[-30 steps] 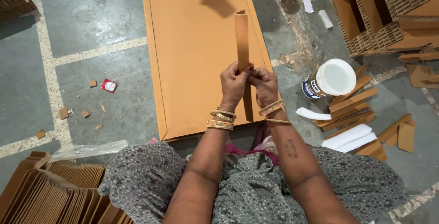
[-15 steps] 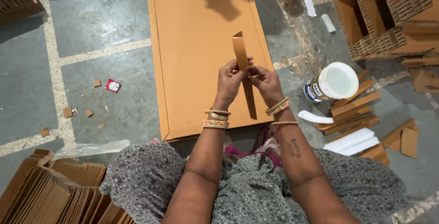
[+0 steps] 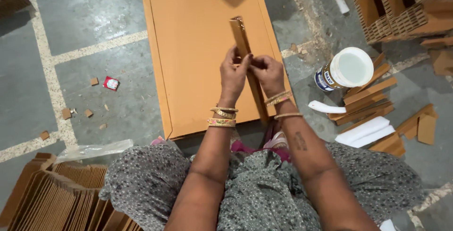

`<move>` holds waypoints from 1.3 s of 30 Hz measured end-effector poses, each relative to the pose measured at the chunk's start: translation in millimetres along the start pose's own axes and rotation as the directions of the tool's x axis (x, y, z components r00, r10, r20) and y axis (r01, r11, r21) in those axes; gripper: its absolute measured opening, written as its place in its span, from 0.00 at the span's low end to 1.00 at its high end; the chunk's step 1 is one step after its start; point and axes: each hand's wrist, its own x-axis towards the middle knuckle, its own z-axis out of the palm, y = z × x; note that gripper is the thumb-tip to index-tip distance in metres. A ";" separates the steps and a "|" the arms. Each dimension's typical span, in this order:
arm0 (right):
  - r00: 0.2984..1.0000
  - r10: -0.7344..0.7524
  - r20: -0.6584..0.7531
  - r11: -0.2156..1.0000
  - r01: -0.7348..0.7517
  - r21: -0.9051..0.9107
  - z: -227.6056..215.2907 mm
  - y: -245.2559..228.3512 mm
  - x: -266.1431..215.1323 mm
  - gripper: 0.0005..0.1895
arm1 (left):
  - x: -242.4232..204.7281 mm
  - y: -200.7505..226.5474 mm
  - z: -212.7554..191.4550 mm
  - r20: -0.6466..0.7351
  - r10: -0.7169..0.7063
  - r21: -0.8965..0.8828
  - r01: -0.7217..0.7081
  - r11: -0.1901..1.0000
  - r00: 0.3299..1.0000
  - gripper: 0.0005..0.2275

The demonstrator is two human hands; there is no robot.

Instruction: The person sits on the floor and assembles a large cardboard box by attaching thin cardboard strips to its edges. They apply a white adhesive from a bottle onto the strips and press them firmly onto the box's seams to reinforce the structure.

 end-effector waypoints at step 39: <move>0.890 0.454 0.046 0.831 -0.442 0.337 -233.8 269.4 37.5 0.17 | -4.8 -177.1 102.4 0.314 -0.208 0.486 0.031 0.873 0.926 0.22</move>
